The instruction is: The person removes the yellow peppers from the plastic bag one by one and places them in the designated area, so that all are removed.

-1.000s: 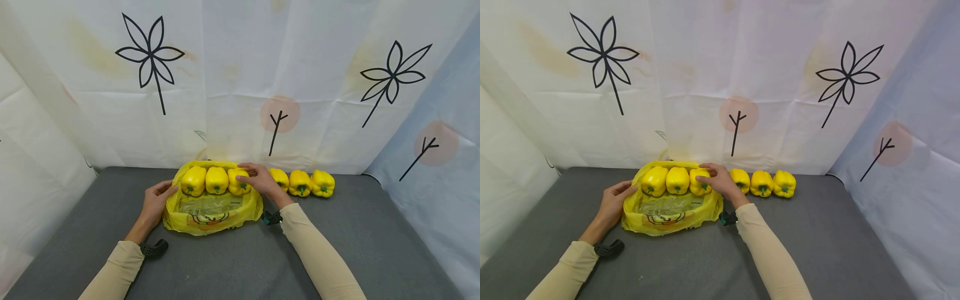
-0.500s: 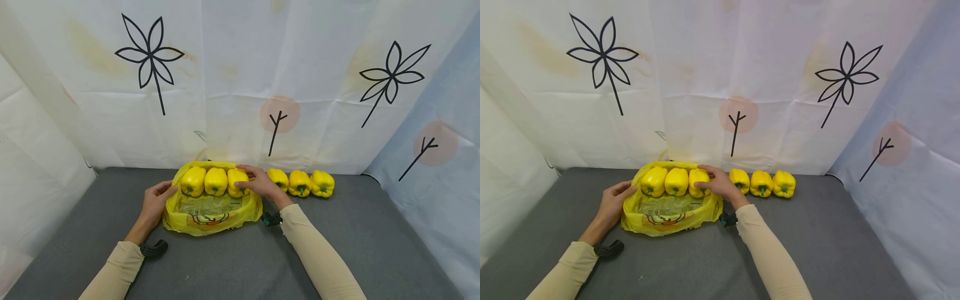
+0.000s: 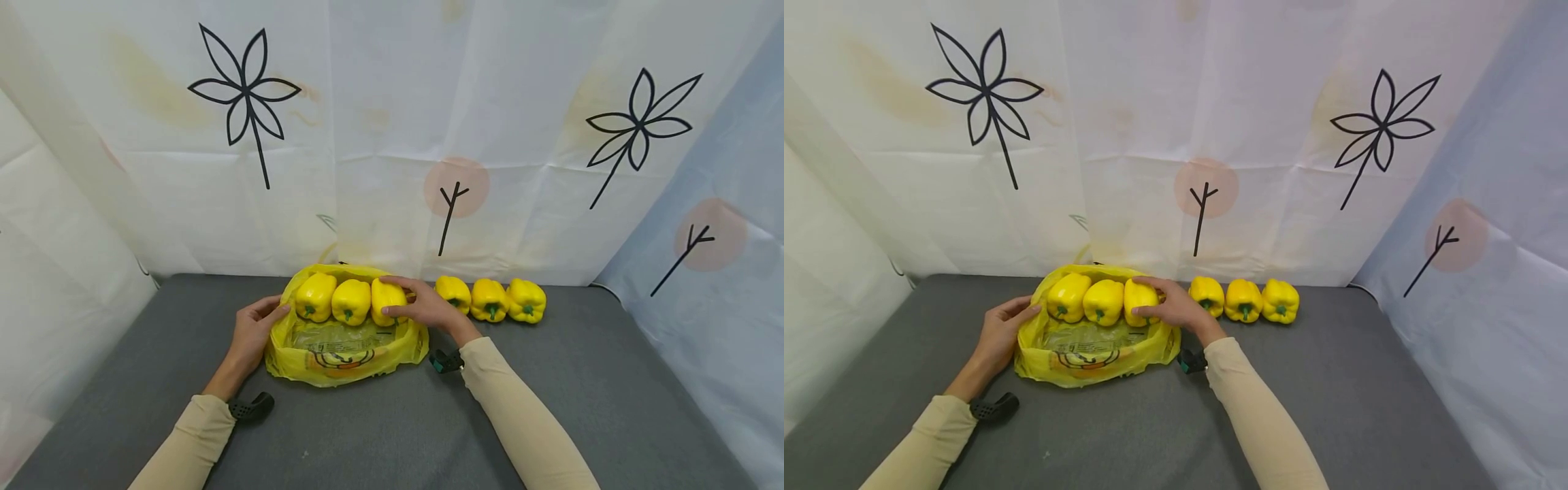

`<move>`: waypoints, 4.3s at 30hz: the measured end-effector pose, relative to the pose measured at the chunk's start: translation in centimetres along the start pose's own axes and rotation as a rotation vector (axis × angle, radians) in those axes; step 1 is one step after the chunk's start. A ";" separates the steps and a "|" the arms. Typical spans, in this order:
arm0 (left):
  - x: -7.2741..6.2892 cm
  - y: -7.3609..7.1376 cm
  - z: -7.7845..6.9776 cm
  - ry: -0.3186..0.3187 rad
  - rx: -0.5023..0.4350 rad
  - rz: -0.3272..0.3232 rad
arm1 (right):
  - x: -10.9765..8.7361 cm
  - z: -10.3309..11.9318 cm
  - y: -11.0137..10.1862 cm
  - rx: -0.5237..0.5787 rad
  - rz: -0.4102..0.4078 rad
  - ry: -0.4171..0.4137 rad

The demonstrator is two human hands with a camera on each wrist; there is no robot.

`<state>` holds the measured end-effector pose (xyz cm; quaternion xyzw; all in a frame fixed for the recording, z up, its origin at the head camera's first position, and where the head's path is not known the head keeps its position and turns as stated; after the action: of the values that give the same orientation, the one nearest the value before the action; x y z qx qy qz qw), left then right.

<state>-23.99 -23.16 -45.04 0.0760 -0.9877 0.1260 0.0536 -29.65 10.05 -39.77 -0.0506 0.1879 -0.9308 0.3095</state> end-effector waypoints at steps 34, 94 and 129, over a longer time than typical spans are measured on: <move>0.1 -0.1 0.3 0.020 0.013 0.003 | -2.6 1.8 -0.7 0.172 -0.156 -0.123; 0.2 0.0 0.4 0.021 0.008 -0.008 | -8.9 2.8 -2.5 0.212 -0.264 -0.125; 0.3 -0.1 0.4 0.013 0.014 -0.002 | -12.4 2.1 -3.7 0.203 -0.290 -0.077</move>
<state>-24.29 -23.38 -45.40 0.0766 -0.9863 0.1332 0.0597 -21.31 19.52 -36.12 -0.0814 0.0716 -0.9772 0.1826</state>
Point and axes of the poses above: each hand's wrist, its own x-axis towards the middle knuckle, its own y-axis out of the palm, z = x × y, the point moved 2 cm from there along x, towards the middle knuckle, and after that the axes turned 11 degrees about x, right-handed, at the moved point
